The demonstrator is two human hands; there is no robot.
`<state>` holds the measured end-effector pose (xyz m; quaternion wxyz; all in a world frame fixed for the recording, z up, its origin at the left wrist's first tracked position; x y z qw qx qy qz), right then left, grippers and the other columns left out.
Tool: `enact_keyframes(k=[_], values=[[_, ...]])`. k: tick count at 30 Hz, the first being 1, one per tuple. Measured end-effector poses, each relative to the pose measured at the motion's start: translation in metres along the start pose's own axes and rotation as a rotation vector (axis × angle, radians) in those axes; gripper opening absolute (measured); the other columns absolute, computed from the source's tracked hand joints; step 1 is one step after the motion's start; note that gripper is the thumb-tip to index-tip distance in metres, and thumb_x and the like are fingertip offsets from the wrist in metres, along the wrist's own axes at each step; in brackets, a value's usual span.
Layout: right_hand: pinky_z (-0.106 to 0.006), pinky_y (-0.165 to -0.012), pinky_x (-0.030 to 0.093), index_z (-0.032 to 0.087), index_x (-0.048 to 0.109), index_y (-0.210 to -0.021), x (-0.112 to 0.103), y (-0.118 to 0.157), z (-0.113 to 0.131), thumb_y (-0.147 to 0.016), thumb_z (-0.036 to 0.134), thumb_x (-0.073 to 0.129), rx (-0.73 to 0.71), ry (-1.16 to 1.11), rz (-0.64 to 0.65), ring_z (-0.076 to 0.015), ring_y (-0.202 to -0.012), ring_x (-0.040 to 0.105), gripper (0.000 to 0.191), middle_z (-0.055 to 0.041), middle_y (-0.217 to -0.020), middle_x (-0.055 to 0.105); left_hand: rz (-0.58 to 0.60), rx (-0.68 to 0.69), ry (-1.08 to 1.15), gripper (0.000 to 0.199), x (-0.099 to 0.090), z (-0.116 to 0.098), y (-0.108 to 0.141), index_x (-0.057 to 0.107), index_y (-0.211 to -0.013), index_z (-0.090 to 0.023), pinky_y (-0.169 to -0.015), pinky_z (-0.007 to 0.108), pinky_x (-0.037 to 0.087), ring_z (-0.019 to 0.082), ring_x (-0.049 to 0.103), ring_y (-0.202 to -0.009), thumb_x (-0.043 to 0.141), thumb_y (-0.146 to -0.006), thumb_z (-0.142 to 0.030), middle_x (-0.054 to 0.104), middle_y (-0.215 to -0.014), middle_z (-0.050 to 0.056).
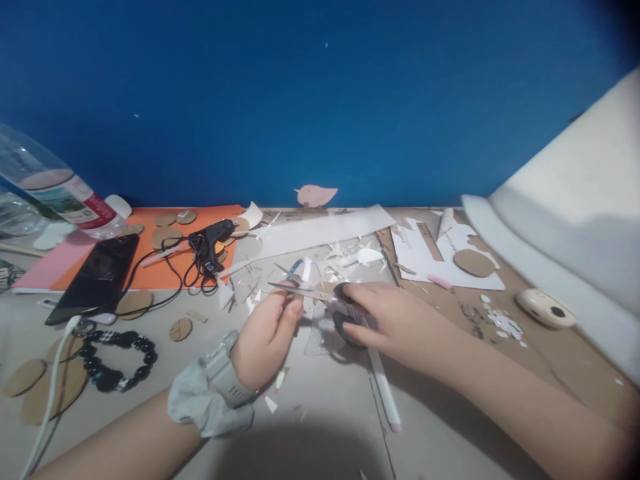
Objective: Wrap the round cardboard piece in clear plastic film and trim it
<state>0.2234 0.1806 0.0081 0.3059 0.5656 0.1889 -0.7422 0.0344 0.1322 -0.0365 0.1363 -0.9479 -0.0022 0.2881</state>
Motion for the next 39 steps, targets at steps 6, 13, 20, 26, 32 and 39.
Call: enact_keyframes(k=[6,13,20,26,32,39], values=[[-0.025,-0.055,0.034,0.019,0.053,-0.091,-0.002,0.000,0.003,-0.081,0.031,0.050,-0.001,-0.017,0.014,-0.0177,-0.066,0.055,0.015,-0.0023,-0.073,0.060,-0.008,-0.007,0.015,0.020,0.000,0.001,-0.001,0.052,-0.094,-0.016,-0.082,0.031,0.043,0.019,0.055,-0.088,0.034,-0.093,-0.026,0.056,-0.083,0.005],[-0.025,-0.054,0.034,0.020,0.052,-0.086,-0.003,0.000,0.003,-0.082,0.031,0.050,0.006,0.016,-0.002,-0.0173,-0.065,0.054,0.011,-0.0011,-0.071,0.060,-0.006,-0.016,0.016,0.021,-0.001,0.001,0.001,0.052,-0.100,-0.017,-0.081,0.031,0.044,0.019,0.055,-0.088,0.034,-0.094,-0.026,0.057,-0.084,0.005],[-0.024,-0.052,0.033,0.020,0.051,-0.085,-0.002,0.000,0.002,-0.083,0.031,0.049,-0.003,0.030,0.010,-0.0168,-0.061,0.053,0.011,-0.0012,-0.068,0.059,-0.014,-0.014,0.029,0.017,0.000,0.000,0.000,0.050,-0.096,-0.018,-0.080,0.030,0.043,0.018,0.055,-0.086,0.035,-0.094,-0.026,0.057,-0.084,0.004],[-0.024,-0.052,0.033,0.020,0.049,-0.084,0.001,-0.001,0.002,-0.083,0.031,0.048,-0.002,0.062,0.008,-0.0178,-0.064,0.054,0.011,-0.0016,-0.069,0.060,-0.009,-0.011,0.050,0.019,0.000,0.001,0.000,0.051,-0.101,-0.019,-0.080,0.029,0.043,0.017,0.055,-0.087,0.034,-0.095,-0.026,0.058,-0.089,0.004],[-0.025,-0.054,0.035,0.019,0.051,-0.087,0.003,-0.002,0.002,-0.084,0.031,0.047,-0.017,0.097,-0.014,-0.0192,-0.066,0.056,0.013,-0.0036,-0.071,0.062,-0.003,-0.039,0.082,0.020,0.001,0.002,0.001,0.051,-0.101,-0.019,-0.076,0.030,0.045,0.017,0.055,-0.079,0.035,-0.095,-0.029,0.057,-0.082,0.003],[-0.025,-0.055,0.035,0.019,0.052,-0.088,0.006,0.000,0.004,-0.085,0.031,0.048,-0.015,0.121,-0.061,-0.0199,-0.067,0.057,0.013,-0.0037,-0.072,0.062,-0.016,-0.033,0.136,0.023,0.002,0.003,0.001,0.050,-0.109,-0.019,-0.085,0.029,0.042,0.017,0.055,-0.092,0.035,-0.095,-0.030,0.060,-0.098,0.005]])
Point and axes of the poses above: each hand's wrist, its own y-axis away from the middle knuckle, its own x-axis out of the palm, z = x × y, the point moved 1 cm from there along -y, towards the middle knuckle
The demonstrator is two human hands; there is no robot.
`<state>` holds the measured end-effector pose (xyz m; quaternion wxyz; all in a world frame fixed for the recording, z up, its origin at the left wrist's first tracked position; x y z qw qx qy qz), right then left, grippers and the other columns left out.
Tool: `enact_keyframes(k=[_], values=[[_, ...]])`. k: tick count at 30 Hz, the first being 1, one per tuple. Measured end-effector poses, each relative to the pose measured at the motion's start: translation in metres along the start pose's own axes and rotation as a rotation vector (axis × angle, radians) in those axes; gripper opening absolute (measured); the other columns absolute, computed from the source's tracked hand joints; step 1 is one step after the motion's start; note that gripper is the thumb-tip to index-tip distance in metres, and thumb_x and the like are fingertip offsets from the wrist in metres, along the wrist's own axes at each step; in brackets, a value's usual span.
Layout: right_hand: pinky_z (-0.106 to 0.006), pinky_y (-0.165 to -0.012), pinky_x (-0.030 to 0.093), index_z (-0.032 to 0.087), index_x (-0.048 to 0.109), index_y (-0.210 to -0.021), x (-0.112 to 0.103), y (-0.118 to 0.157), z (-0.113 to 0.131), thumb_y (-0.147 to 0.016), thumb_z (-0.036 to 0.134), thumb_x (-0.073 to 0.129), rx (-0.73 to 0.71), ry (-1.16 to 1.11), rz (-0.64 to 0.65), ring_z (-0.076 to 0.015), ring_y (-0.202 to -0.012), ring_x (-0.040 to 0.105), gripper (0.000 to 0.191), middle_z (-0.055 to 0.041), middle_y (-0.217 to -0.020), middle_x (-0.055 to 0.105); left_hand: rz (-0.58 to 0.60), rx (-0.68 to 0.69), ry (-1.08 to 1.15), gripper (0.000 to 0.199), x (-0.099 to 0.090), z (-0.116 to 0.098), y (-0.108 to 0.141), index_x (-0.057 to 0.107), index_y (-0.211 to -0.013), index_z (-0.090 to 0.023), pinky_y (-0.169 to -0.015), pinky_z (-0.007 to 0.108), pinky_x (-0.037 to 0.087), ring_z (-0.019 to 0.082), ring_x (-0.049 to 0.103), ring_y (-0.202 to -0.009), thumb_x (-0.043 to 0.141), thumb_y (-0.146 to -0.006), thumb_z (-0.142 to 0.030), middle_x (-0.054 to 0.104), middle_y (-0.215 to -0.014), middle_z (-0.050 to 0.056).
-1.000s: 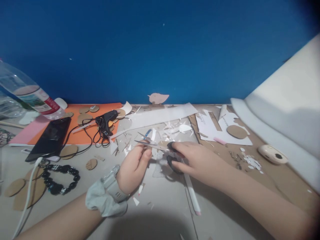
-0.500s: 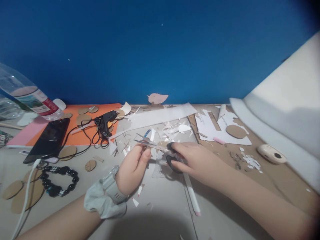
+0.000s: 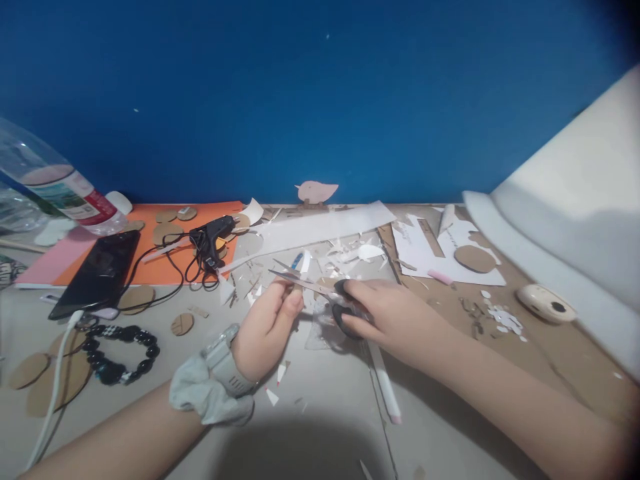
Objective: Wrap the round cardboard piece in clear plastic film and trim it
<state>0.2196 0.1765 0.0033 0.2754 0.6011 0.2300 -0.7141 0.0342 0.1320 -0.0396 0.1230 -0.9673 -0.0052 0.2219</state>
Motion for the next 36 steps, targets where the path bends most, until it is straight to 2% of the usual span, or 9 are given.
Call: enact_keyframes(k=[7,15,20,23,27,29,32,34,36], values=[[-0.025,-0.056,0.033,0.019,0.052,-0.086,0.002,-0.001,0.000,-0.086,0.029,0.047,-0.018,-0.014,-0.026,-0.0193,-0.067,0.057,0.011,-0.0033,-0.071,0.062,0.002,0.005,-0.016,0.023,-0.001,-0.002,0.000,0.051,-0.108,-0.019,-0.084,0.030,0.042,0.016,0.054,-0.091,0.035,-0.095,-0.029,0.058,-0.094,0.004],[-0.023,-0.052,0.032,0.019,0.052,-0.085,-0.006,-0.001,-0.007,-0.086,0.026,0.044,0.100,-0.178,-0.081,-0.0156,-0.058,0.051,0.011,-0.0011,-0.067,0.057,0.051,-0.083,0.089,0.022,0.000,-0.005,0.001,0.050,-0.103,-0.020,-0.063,0.025,0.041,0.012,0.049,-0.064,0.034,-0.095,-0.033,0.053,-0.075,-0.001],[-0.024,-0.053,0.032,0.018,0.053,-0.087,-0.002,-0.001,-0.008,-0.086,0.027,0.045,0.078,-0.147,-0.086,-0.0163,-0.058,0.051,0.011,-0.0012,-0.066,0.056,-0.065,-0.070,0.007,0.028,-0.008,-0.002,-0.003,0.049,-0.074,-0.019,-0.059,0.023,0.038,0.011,0.045,-0.062,0.035,-0.094,-0.034,0.048,-0.066,-0.003],[-0.024,-0.053,0.032,0.018,0.053,-0.089,0.004,-0.001,-0.010,-0.086,0.028,0.048,0.049,-0.083,-0.113,-0.0174,-0.060,0.052,0.012,-0.0017,-0.067,0.057,-0.042,-0.033,-0.214,0.028,-0.011,0.001,-0.007,0.047,-0.067,-0.018,-0.059,0.025,0.038,0.013,0.047,-0.062,0.039,-0.091,-0.030,0.047,-0.062,-0.002],[-0.027,-0.059,0.035,0.017,0.053,-0.092,0.008,-0.001,-0.014,-0.085,0.030,0.051,-0.020,0.042,-0.173,-0.0215,-0.070,0.056,0.015,-0.0046,-0.074,0.060,0.023,0.041,-0.454,0.018,-0.011,0.008,-0.013,0.059,-0.069,-0.018,-0.075,0.035,0.039,0.020,0.050,-0.076,0.051,-0.082,-0.029,0.056,-0.072,0.002],[-0.028,-0.060,0.035,0.017,0.053,-0.090,0.007,-0.001,-0.016,-0.084,0.030,0.052,-0.022,0.103,-0.187,-0.0219,-0.071,0.056,0.014,-0.0045,-0.074,0.061,0.004,0.050,-0.513,0.014,-0.011,0.013,-0.016,0.062,-0.082,-0.020,-0.083,0.040,0.037,0.024,0.049,-0.088,0.052,-0.082,-0.030,0.057,-0.085,0.004],[-0.027,-0.057,0.032,0.018,0.053,-0.082,0.003,-0.002,-0.019,-0.083,0.029,0.054,0.031,0.192,-0.195,-0.0208,-0.067,0.056,0.012,-0.0028,-0.071,0.060,-0.176,0.099,-0.486,0.023,-0.014,0.017,-0.017,0.055,-0.106,-0.020,-0.095,0.043,0.033,0.024,0.045,-0.107,0.041,-0.088,-0.025,0.054,-0.106,0.008],[-0.028,-0.058,0.032,0.018,0.053,-0.077,0.001,-0.002,-0.019,-0.081,0.029,0.058,0.032,0.239,-0.206,-0.0206,-0.067,0.056,0.012,-0.0023,-0.071,0.060,-0.326,0.149,-0.459,0.027,-0.018,0.016,-0.016,0.051,-0.113,-0.019,-0.101,0.043,0.029,0.023,0.041,-0.116,0.037,-0.090,-0.023,0.050,-0.116,0.009],[-0.029,-0.062,0.032,0.018,0.054,-0.077,0.002,-0.002,-0.017,-0.080,0.027,0.061,-0.012,0.270,-0.212,-0.0208,-0.070,0.056,0.012,-0.0023,-0.072,0.061,-0.358,0.184,-0.505,0.028,-0.020,0.013,-0.015,0.055,-0.113,-0.021,-0.104,0.044,0.025,0.025,0.037,-0.121,0.042,-0.089,-0.028,0.045,-0.124,0.009]])
Point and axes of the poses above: each hand's wrist, its own y-axis away from the middle knuckle, its own x-axis out of the palm, z = x × y, the point moved 1 cm from there along -y, towards the middle knuckle
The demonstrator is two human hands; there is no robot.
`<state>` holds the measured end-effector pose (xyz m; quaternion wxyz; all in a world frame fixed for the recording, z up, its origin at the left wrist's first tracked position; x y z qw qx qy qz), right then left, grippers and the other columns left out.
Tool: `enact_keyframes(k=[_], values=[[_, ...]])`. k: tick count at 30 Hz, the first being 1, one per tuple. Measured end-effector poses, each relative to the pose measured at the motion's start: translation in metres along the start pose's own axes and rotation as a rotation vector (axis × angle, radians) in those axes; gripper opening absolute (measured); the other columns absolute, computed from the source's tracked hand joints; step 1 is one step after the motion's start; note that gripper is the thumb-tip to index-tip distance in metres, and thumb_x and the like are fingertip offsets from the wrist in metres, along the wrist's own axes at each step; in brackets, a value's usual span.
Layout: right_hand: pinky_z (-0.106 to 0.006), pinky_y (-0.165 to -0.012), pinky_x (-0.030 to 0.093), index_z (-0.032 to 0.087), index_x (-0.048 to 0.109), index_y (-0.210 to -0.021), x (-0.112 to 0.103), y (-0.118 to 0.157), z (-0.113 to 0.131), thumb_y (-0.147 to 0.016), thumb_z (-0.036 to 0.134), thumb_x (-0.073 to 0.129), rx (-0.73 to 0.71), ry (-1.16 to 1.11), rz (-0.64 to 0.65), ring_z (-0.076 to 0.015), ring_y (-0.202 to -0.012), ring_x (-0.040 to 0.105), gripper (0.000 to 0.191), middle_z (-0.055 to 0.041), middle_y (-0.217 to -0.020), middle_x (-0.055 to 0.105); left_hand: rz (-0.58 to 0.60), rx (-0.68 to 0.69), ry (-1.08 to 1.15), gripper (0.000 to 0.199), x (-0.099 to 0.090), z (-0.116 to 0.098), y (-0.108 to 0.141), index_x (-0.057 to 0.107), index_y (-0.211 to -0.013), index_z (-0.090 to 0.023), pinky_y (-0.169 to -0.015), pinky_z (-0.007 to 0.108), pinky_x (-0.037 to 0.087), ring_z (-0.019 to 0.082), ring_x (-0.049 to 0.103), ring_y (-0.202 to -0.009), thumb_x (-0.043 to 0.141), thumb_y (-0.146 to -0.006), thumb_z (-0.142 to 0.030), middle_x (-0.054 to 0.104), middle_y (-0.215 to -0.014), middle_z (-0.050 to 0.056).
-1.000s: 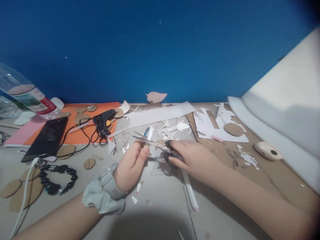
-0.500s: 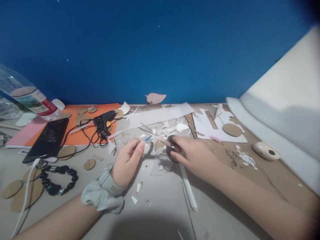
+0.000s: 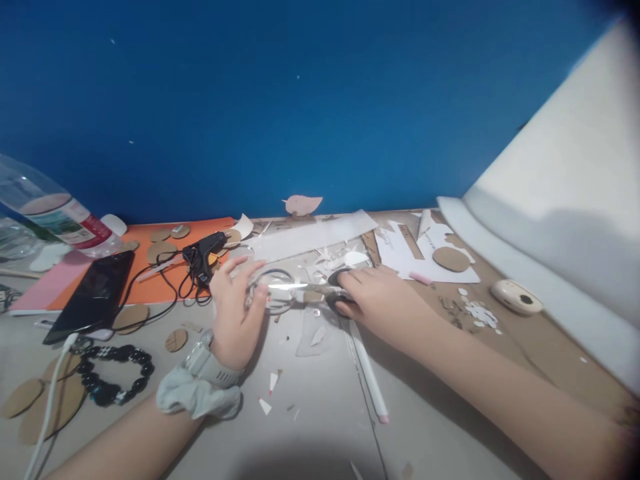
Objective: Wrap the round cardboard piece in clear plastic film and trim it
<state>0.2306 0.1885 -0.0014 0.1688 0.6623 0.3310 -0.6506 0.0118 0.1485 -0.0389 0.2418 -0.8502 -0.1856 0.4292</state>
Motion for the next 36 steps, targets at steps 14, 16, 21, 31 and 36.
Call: enact_keyframes(k=[14,16,21,31,36], values=[[-0.031,-0.068,0.031,0.018,0.056,-0.084,0.004,0.003,0.010,-0.079,0.027,0.063,-0.086,-0.040,0.048,-0.0213,-0.077,0.057,0.013,-0.0019,-0.078,0.062,0.122,0.172,-0.018,0.011,0.000,-0.009,0.000,0.069,-0.081,-0.025,-0.100,0.048,0.025,0.026,0.044,-0.112,0.058,-0.082,-0.023,0.058,-0.116,0.004],[-0.031,-0.067,0.032,0.018,0.056,-0.085,0.003,0.003,0.011,-0.079,0.029,0.063,-0.057,-0.049,0.066,-0.0216,-0.076,0.058,0.014,-0.0023,-0.078,0.063,0.095,0.194,0.006,0.010,-0.002,-0.010,0.000,0.068,-0.081,-0.024,-0.100,0.046,0.026,0.024,0.045,-0.111,0.058,-0.082,-0.020,0.059,-0.114,0.004],[-0.029,-0.058,0.030,0.019,0.054,-0.081,-0.002,0.001,0.006,-0.081,0.031,0.057,0.105,-0.037,0.132,-0.0218,-0.070,0.058,0.013,-0.0033,-0.075,0.063,0.035,0.201,0.066,0.009,-0.008,-0.014,0.000,0.066,-0.079,-0.022,-0.098,0.042,0.028,0.022,0.048,-0.106,0.058,-0.083,-0.019,0.059,-0.107,0.005],[-0.026,-0.055,0.035,0.017,0.051,-0.087,0.019,0.000,-0.034,-0.085,0.018,0.047,0.207,-0.037,0.108,-0.0181,-0.069,0.056,0.005,-0.0055,-0.080,0.059,0.306,-0.187,0.689,0.035,0.002,-0.012,0.010,0.064,-0.092,-0.019,-0.090,0.038,0.042,0.020,0.058,-0.094,0.032,-0.095,-0.034,0.064,-0.094,0.006],[-0.027,-0.055,0.037,0.016,0.052,-0.099,0.037,0.000,-0.038,-0.075,0.003,0.050,0.153,-0.015,0.131,-0.0198,-0.078,0.057,0.027,-0.0093,-0.096,0.059,0.355,-0.401,0.987,0.042,0.008,-0.012,0.016,0.066,-0.100,-0.016,-0.084,0.040,0.046,0.021,0.060,-0.086,0.035,-0.093,-0.043,0.065,-0.087,0.007]])
Point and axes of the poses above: each hand's wrist, its own y-axis away from the middle knuckle, its own x-axis out of the palm, z = x × y, the point moved 1 cm from there along -y, towards the middle knuckle
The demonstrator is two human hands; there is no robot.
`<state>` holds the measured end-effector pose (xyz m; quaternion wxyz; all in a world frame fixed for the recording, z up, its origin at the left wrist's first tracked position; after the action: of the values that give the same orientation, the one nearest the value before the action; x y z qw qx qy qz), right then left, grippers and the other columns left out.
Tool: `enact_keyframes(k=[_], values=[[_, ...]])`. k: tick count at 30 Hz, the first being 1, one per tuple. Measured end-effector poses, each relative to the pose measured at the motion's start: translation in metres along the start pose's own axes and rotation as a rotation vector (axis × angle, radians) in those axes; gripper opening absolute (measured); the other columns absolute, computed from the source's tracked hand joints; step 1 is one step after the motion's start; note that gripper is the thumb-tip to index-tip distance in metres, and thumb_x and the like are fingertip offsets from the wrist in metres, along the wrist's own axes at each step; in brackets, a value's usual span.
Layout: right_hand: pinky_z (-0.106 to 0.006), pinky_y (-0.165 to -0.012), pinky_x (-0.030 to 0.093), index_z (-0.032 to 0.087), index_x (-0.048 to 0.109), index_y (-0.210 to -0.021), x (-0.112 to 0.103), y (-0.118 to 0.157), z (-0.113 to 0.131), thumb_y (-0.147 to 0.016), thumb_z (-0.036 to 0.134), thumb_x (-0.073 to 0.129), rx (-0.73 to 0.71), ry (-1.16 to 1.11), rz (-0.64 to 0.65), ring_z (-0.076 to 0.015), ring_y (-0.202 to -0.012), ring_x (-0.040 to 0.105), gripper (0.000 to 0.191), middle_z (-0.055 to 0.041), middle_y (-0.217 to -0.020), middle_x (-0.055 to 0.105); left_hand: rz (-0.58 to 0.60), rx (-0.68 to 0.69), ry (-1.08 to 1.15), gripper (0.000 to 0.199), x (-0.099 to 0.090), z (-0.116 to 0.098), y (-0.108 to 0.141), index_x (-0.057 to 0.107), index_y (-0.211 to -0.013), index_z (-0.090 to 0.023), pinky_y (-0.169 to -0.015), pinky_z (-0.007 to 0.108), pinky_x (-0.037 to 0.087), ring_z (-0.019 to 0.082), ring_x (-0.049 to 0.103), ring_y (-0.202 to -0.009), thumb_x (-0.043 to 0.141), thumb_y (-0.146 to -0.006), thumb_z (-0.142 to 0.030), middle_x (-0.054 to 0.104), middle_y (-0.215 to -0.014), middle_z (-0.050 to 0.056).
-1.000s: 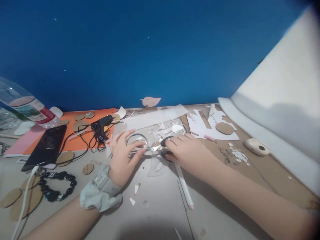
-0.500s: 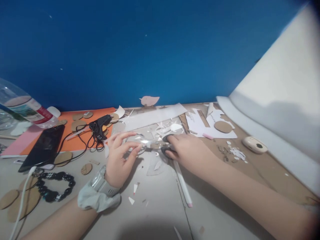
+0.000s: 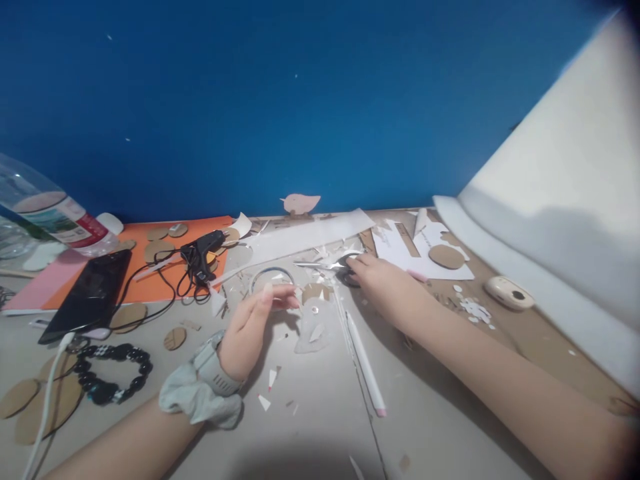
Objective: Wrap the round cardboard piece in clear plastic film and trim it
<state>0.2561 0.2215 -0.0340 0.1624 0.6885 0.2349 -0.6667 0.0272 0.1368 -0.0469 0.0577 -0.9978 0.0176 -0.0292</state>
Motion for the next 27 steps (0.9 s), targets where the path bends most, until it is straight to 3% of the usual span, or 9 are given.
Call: enact_keyframes(k=[4,9,12,13,17,20,27], values=[[-0.029,-0.064,0.041,0.015,0.055,-0.095,0.002,-0.002,0.000,-0.070,0.000,0.054,-0.028,0.013,-0.001,-0.0231,-0.087,0.056,0.030,-0.0093,-0.095,0.059,0.009,-0.112,0.198,0.049,0.002,-0.001,-0.003,0.066,-0.100,-0.014,-0.074,0.037,0.048,0.020,0.057,-0.078,0.035,-0.090,-0.052,0.063,-0.083,0.008],[-0.033,-0.067,0.043,0.011,0.056,-0.098,-0.013,0.001,0.005,-0.082,0.007,0.045,-0.006,0.007,-0.035,-0.0252,-0.083,0.057,0.020,-0.0118,-0.088,0.061,0.067,-0.174,0.318,0.060,0.005,-0.003,-0.004,0.068,-0.097,-0.013,-0.068,0.033,0.046,0.018,0.053,-0.070,0.035,-0.085,-0.062,0.061,-0.075,0.007],[-0.032,-0.069,0.046,0.016,0.054,-0.108,-0.031,0.007,0.017,-0.089,0.013,0.040,-0.003,-0.065,-0.067,-0.0217,-0.085,0.058,0.024,-0.0087,-0.094,0.062,0.140,-0.186,0.274,0.064,0.007,-0.002,-0.002,0.067,-0.100,-0.014,-0.060,0.031,0.042,0.016,0.047,-0.064,0.031,-0.085,-0.065,0.059,-0.075,0.007],[-0.031,-0.072,0.046,0.020,0.054,-0.110,-0.038,0.009,0.022,-0.092,0.017,0.038,-0.027,-0.203,-0.112,-0.0191,-0.086,0.058,0.024,-0.0066,-0.100,0.062,0.168,-0.187,0.240,0.064,0.007,-0.001,-0.001,0.067,-0.102,-0.015,-0.058,0.030,0.041,0.015,0.045,-0.062,0.028,-0.086,-0.064,0.059,-0.075,0.007],[-0.031,-0.084,0.045,0.022,0.055,-0.103,-0.056,0.018,0.046,-0.091,0.019,0.043,-0.306,-0.559,-0.126,-0.0167,-0.101,0.054,0.017,-0.0051,-0.107,0.059,0.224,-0.122,0.107,0.064,0.008,-0.001,0.003,0.065,-0.108,-0.017,-0.060,0.030,0.038,0.016,0.041,-0.062,0.018,-0.090,-0.058,0.059,-0.079,0.007],[-0.034,-0.087,0.045,0.020,0.056,-0.097,-0.056,0.020,0.055,-0.089,0.011,0.045,-0.343,-0.613,-0.158,-0.0176,-0.100,0.053,0.017,-0.0062,-0.104,0.058,0.234,-0.091,0.041,0.066,0.009,-0.001,0.005,0.065,-0.111,-0.018,-0.061,0.031,0.037,0.017,0.041,-0.063,0.016,-0.090,-0.058,0.059,-0.078,0.008],[-0.033,-0.081,0.046,0.018,0.054,-0.088,-0.046,0.018,0.054,-0.088,0.011,0.045,-0.334,-0.595,-0.151,-0.0174,-0.092,0.052,0.012,-0.0058,-0.096,0.057,0.258,-0.085,-0.014,0.062,0.010,0.002,0.008,0.063,-0.114,-0.021,-0.063,0.031,0.036,0.017,0.042,-0.065,0.016,-0.091,-0.055,0.060,-0.078,0.006]])
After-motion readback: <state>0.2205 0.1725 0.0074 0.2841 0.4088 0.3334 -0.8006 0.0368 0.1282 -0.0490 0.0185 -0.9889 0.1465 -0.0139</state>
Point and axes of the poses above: each hand's wrist, its own y-axis away from the middle knuckle, its own x-axis out of the palm, z = x × y, the point moved 1 cm from there along -y, towards the middle knuckle
